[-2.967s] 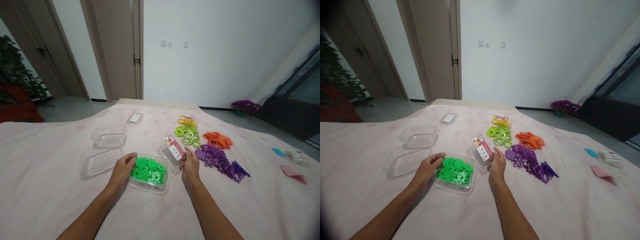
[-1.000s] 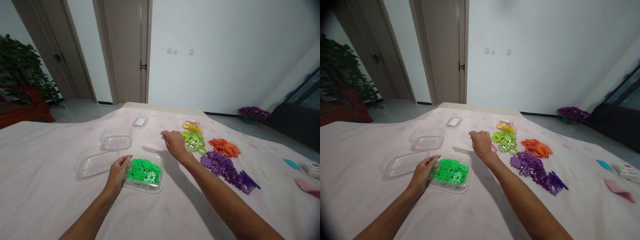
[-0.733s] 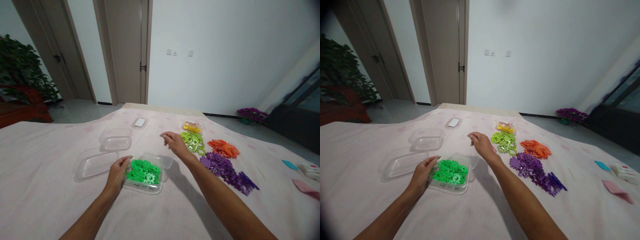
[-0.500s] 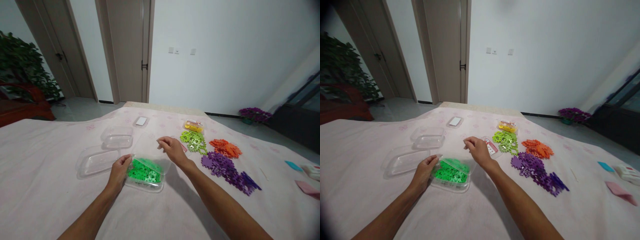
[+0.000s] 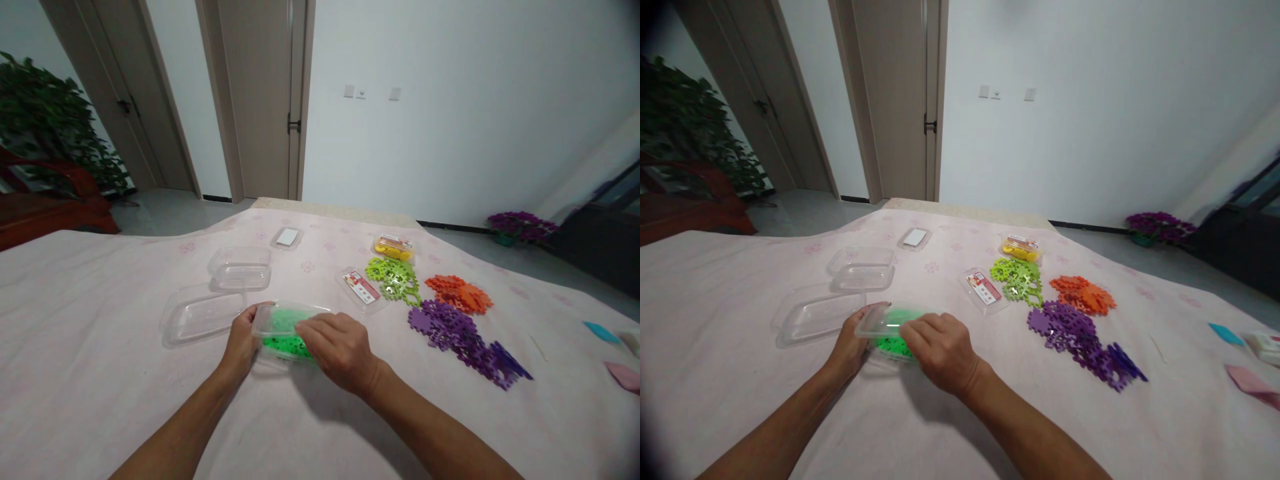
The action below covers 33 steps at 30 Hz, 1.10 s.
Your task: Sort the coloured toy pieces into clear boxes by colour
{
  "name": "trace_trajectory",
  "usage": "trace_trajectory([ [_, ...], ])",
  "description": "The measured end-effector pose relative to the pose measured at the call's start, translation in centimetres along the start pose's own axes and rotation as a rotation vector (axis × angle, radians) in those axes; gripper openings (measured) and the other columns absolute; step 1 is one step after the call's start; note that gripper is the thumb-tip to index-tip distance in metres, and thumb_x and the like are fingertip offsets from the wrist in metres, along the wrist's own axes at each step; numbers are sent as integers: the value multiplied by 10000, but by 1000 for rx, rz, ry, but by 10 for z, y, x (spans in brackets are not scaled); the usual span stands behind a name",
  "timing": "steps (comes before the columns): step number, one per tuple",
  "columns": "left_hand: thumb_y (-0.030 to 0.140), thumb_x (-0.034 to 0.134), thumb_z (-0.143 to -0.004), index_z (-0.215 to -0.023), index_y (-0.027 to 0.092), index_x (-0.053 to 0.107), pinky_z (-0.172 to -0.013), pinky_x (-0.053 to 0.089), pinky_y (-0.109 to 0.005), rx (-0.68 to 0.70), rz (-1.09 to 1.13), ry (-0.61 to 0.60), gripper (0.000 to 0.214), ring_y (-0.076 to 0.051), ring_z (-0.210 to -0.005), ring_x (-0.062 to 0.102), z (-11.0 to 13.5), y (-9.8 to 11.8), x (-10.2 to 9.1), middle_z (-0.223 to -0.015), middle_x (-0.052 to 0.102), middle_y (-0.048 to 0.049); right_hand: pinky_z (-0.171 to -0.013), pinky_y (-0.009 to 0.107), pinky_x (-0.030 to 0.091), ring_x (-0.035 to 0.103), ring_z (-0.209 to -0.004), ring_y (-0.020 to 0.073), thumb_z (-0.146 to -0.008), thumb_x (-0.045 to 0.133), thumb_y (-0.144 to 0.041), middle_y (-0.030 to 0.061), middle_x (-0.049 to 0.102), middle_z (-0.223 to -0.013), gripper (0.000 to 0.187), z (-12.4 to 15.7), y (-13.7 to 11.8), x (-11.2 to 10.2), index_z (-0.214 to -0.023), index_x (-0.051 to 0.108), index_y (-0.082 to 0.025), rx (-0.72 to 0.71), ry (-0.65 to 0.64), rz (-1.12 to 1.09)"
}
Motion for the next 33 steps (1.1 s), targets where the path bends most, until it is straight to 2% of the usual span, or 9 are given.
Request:
trace_trajectory([
  [4, 459, 838, -565, -950, 110, 725, -645, 518, -299, -26, 27, 23, 532, -185, -664, 649, -2, -4, -3, -821, 742, -64, -660, 312, 414, 677, -923, 181, -971, 543, -160, 57, 771, -980, 168, 18, -24, 0, -1070, 678, -164, -59, 12, 68],
  [8, 539, 788, -634, -931, 120, 738, -691, 506, -288, 15, 27, 24, 516, -194, -743, 657, -7, -8, -6, -856, 741, -68, -660, 323, 410, 661, -916, 181, -988, 521, -185, 60, 762, -1042, 180, 31, -25, 12, -1062, 685, -182, -10, -47, 85],
  [13, 562, 657, -794, -1049, 124, 736, -673, 467, -248, 101, -56, -39, 512, -171, -779, 629, -10, -8, -5, -879, 722, -54, -677, 323, 446, 634, -806, 179, -996, 514, -207, 51, 761, -1010, 176, 34, -21, 28, -1018, 688, -191, 89, -114, 65],
  [16, 518, 714, -763, -1075, 118, 721, -756, 477, -269, 91, -116, -81, 507, -187, -852, 637, -10, -7, -2, -940, 729, -66, -664, 322, 463, 612, -762, 182, -985, 530, -204, 55, 752, -952, 161, 34, -21, 38, -999, 690, -198, 108, -159, 26],
  [20, 461, 790, -684, -1108, 111, 703, -699, 467, -268, 48, -203, -81, 556, -174, -766, 625, -11, -3, -3, -914, 730, -60, -722, 324, 502, 610, -793, 186, -961, 581, -247, 60, 741, -963, 126, 35, -13, 40, -1003, 695, -212, 179, -164, -120],
  [23, 463, 781, -682, -1068, 107, 717, -700, 476, -282, 36, -187, -102, 528, -181, -760, 633, -11, 0, -1, -922, 736, -77, -872, 363, 505, 619, -949, 206, -954, 573, -235, 68, 728, -1074, 175, 43, 12, 37, -1078, 698, -234, 368, -134, -186],
  [27, 458, 790, -637, -982, 105, 741, -693, 475, -290, 20, -189, -68, 496, -189, -747, 639, -10, 3, -1, -898, 745, -90, -1080, 511, 385, 490, -1288, 300, -932, 529, -256, 139, 576, -1389, 427, 79, 61, 41, -1353, 573, -197, 828, -111, -124],
  [30, 459, 788, -622, -979, 106, 735, -668, 466, -281, 14, -193, -55, 505, -177, -713, 631, -8, 6, 1, -850, 735, -73, -1094, 457, 390, 502, -1309, 276, -966, 437, -328, 152, 540, -1433, 512, 111, 81, 59, -1445, 466, -150, 1102, -159, -262],
  [33, 456, 797, -612, -1019, 103, 715, -631, 458, -274, -29, -191, -98, 545, -165, -665, 621, -8, 6, 7, -805, 717, -57, -1036, 386, 434, 574, -1215, 237, -982, 412, -379, 112, 619, -1323, 440, 122, 88, 65, -1361, 538, -193, 1182, -88, -351],
])
Point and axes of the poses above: each hand's wrist, its own z-axis away from the middle knuckle, its own x-axis out of the palm, y = z × x, the point moved 9 cm from there along -z, towards the middle knuckle
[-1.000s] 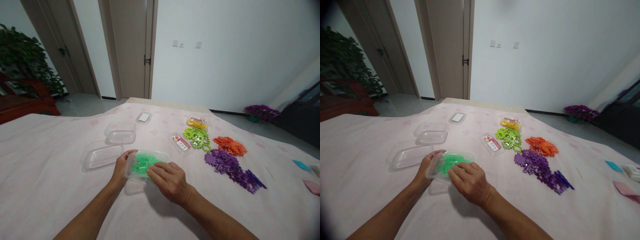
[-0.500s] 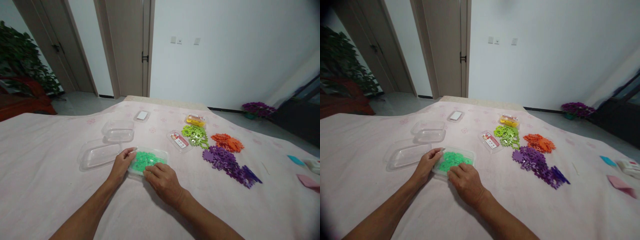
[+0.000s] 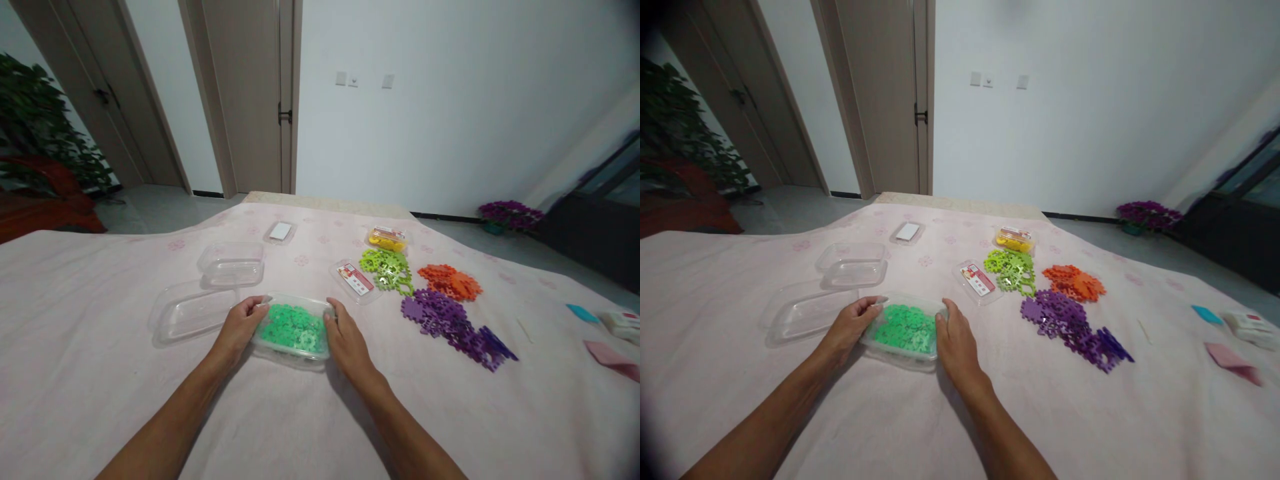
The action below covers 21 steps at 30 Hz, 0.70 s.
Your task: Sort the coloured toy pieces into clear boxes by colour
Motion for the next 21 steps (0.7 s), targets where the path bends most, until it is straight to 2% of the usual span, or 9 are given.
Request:
trace_trajectory([
  [4, 439, 826, -591, -1044, 97, 703, -594, 442, -260, -42, 12, -70, 581, -158, -639, 617, -7, 3, 4, -799, 713, -65, -861, 339, 489, 629, -982, 224, -962, 461, -398, 82, 685, -1034, 304, -4, -5, -10, -1086, 663, -208, -98, 145, -102],
  [7, 412, 845, -598, -1092, 101, 704, -631, 471, -271, -75, 40, -149, 601, -177, -696, 649, -12, 4, 10, -888, 733, -102, -800, 332, 480, 620, -905, 226, -964, 449, -430, 65, 681, -928, 307, -4, -1, -8, -962, 665, -211, -38, 146, -89],
  [13, 413, 848, -629, -1169, 117, 690, -695, 504, -290, -113, 89, -247, 636, -190, -764, 681, -17, 0, 19, -1004, 743, -126, -767, 319, 467, 625, -849, 217, -967, 419, -445, 47, 697, -893, 335, 2, 3, -1, -977, 657, -209, 86, 76, -260],
  [21, 411, 865, -599, -1062, 119, 716, -640, 476, -251, -119, 112, -173, 567, -147, -682, 647, -27, -9, 22, -861, 735, -63, -706, 306, 470, 619, -794, 211, -877, 497, -403, 43, 703, -842, 317, 0, 16, 8, -938, 694, -162, 279, 64, -574],
])
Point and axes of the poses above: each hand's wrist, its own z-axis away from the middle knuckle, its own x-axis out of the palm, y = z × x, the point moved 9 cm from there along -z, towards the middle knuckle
